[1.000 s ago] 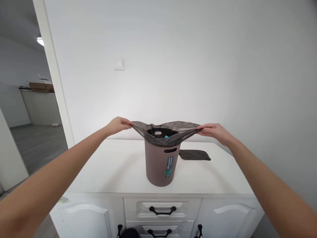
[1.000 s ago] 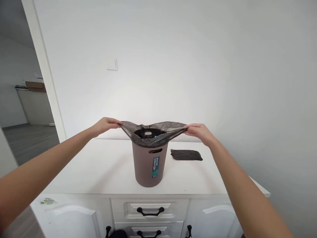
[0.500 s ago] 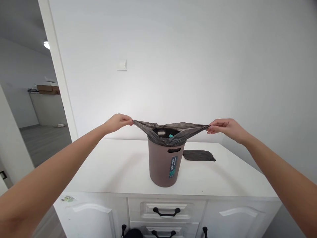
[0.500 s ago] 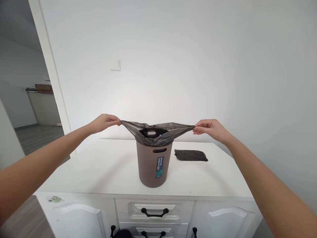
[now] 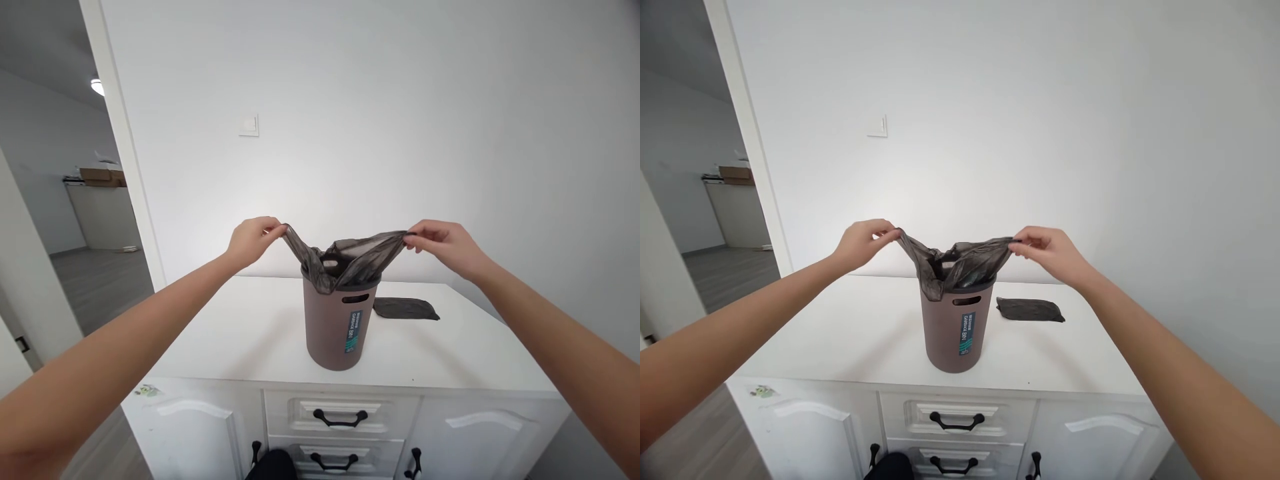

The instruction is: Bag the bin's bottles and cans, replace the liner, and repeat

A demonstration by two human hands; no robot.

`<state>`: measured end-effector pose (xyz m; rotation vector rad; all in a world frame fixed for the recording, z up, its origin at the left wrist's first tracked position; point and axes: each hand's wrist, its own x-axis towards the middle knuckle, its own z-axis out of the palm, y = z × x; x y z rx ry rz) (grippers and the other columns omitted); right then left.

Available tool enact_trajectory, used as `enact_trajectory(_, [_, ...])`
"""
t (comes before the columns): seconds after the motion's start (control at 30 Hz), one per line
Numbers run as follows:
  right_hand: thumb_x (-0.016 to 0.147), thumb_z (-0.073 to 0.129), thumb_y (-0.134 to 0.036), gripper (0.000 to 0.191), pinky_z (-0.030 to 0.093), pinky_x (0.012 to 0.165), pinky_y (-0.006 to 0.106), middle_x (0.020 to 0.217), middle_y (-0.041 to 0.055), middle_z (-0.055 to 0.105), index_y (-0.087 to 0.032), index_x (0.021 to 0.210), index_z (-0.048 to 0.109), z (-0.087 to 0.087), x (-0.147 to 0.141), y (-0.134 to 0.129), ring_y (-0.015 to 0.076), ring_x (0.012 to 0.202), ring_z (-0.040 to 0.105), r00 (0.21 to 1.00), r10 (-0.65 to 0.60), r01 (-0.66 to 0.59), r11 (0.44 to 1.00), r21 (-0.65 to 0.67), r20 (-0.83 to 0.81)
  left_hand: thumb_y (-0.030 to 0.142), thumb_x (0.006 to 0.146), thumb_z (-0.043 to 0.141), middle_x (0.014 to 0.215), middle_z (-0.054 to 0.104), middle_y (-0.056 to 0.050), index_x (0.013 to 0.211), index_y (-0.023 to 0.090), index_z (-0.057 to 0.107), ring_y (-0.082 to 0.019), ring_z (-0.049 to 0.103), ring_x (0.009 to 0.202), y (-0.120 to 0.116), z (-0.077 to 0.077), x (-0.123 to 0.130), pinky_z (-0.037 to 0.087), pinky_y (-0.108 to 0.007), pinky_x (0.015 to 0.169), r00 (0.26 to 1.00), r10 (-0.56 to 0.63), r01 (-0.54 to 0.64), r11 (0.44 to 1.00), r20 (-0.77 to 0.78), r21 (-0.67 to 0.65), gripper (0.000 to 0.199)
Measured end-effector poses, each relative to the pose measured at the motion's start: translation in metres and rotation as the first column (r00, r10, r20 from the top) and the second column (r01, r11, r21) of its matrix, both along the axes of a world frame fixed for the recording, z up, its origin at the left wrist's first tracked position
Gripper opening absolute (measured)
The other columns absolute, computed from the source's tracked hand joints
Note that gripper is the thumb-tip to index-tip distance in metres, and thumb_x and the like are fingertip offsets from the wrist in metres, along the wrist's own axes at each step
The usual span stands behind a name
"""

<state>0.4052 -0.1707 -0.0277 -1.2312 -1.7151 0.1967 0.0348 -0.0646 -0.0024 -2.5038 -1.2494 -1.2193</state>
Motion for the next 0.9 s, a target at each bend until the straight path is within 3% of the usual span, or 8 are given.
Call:
enact_trajectory(0.23, [0.070, 0.073, -0.051, 0.031, 0.049, 0.085, 0.037, 0.080, 0.0052, 0.069, -0.021, 0.075, 0.067, -0.010, 0.040, 0.017, 0.0220, 0.086, 0.065, 0.971, -0.149, 0.127, 0.984, -0.125, -0.184, 0.053, 0.084, 0.054, 0.085, 0.072, -0.003, 0.076, 0.021, 0.072, -0.017, 0.055, 0.072, 0.036, -0.008, -0.039, 0.034, -0.027, 0.060, 0.977, 0.034, 0.008, 0.981, 0.211, -0.193, 0.037])
enact_trajectory(0.4, [0.066, 0.077, -0.052, 0.033, 0.047, 0.095, 0.045, 0.085, 0.0058, 0.072, -0.021, 0.079, 0.070, -0.029, 0.074, 0.029, 0.0267, 0.092, 0.068, 0.952, -0.203, 0.164, 0.970, -0.182, -0.229, 0.048, 0.077, 0.063, 0.087, 0.071, -0.005, 0.084, 0.020, 0.072, -0.019, 0.059, 0.078, 0.027, -0.005, -0.053, 0.040, -0.028, 0.063, 0.952, 0.104, -0.027, 0.965, 0.287, -0.259, 0.030])
enact_trajectory(0.5, [0.065, 0.080, -0.050, 0.036, 0.047, 0.101, 0.047, 0.093, 0.0058, 0.073, -0.023, 0.087, 0.071, -0.047, 0.078, 0.036, 0.0268, 0.094, 0.069, 0.918, -0.139, 0.108, 0.989, -0.102, -0.372, 0.047, 0.077, 0.063, 0.093, 0.070, -0.008, 0.088, 0.018, 0.068, -0.021, 0.064, 0.089, 0.017, -0.011, -0.045, 0.048, -0.031, 0.077, 0.883, 0.077, 0.027, 0.976, 0.463, -0.214, 0.032])
enact_trajectory(0.6, [0.066, 0.083, -0.044, 0.050, 0.048, 0.104, 0.044, 0.107, 0.0048, 0.071, -0.028, 0.111, 0.066, -0.084, 0.071, 0.038, 0.0244, 0.103, 0.067, 0.825, -0.024, 0.064, 0.997, 0.050, -0.565, 0.056, 0.082, 0.056, 0.112, 0.067, -0.010, 0.113, 0.022, 0.061, -0.024, 0.064, 0.103, 0.009, -0.035, -0.038, 0.051, -0.036, 0.087, 0.785, 0.031, 0.132, 0.967, 0.618, -0.217, 0.046])
enact_trajectory(0.67, [0.067, 0.083, -0.042, 0.061, 0.049, 0.105, 0.043, 0.118, 0.0051, 0.068, -0.031, 0.122, 0.060, -0.118, 0.064, 0.040, 0.0240, 0.111, 0.064, 0.745, 0.036, 0.022, 0.997, 0.078, -0.666, 0.060, 0.084, 0.053, 0.128, 0.061, -0.011, 0.134, 0.029, 0.048, -0.026, 0.060, 0.116, 0.004, -0.057, -0.036, 0.051, -0.040, 0.093, 0.766, 0.021, 0.232, 0.923, 0.642, -0.306, 0.059])
enact_trajectory(0.77, [0.072, 0.078, -0.045, 0.060, 0.047, 0.107, 0.042, 0.135, 0.0046, 0.059, -0.034, 0.127, 0.057, -0.160, 0.049, 0.048, 0.0238, 0.125, 0.056, 0.662, 0.047, -0.085, 0.996, -0.013, -0.748, 0.064, 0.082, 0.057, 0.151, 0.041, -0.010, 0.149, 0.036, 0.026, -0.027, 0.043, 0.137, 0.000, -0.086, -0.032, 0.046, -0.042, 0.103, 0.810, -0.005, 0.368, 0.783, 0.586, -0.502, 0.078])
enact_trajectory(0.83, [0.073, 0.077, -0.048, 0.058, 0.044, 0.110, 0.041, 0.141, 0.0026, 0.053, -0.036, 0.126, 0.058, -0.170, 0.036, 0.060, 0.0228, 0.133, 0.048, 0.647, 0.050, -0.146, 0.988, -0.059, -0.761, 0.069, 0.082, 0.054, 0.160, 0.025, -0.010, 0.152, 0.035, 0.020, -0.027, 0.030, 0.144, 0.001, -0.099, -0.024, 0.040, -0.043, 0.110, 0.843, -0.018, 0.413, 0.662, 0.538, -0.625, 0.085])
enact_trajectory(0.9, [0.073, 0.075, -0.051, 0.054, 0.039, 0.113, 0.041, 0.144, 0.0006, 0.051, -0.037, 0.123, 0.060, -0.163, 0.021, 0.075, 0.0220, 0.138, 0.041, 0.639, 0.066, -0.173, 0.983, -0.059, -0.766, 0.073, 0.084, 0.045, 0.162, 0.017, -0.009, 0.154, 0.031, 0.017, -0.026, 0.021, 0.148, 0.004, -0.107, -0.009, 0.030, -0.044, 0.116, 0.856, -0.007, 0.433, 0.557, 0.517, -0.709, 0.086])
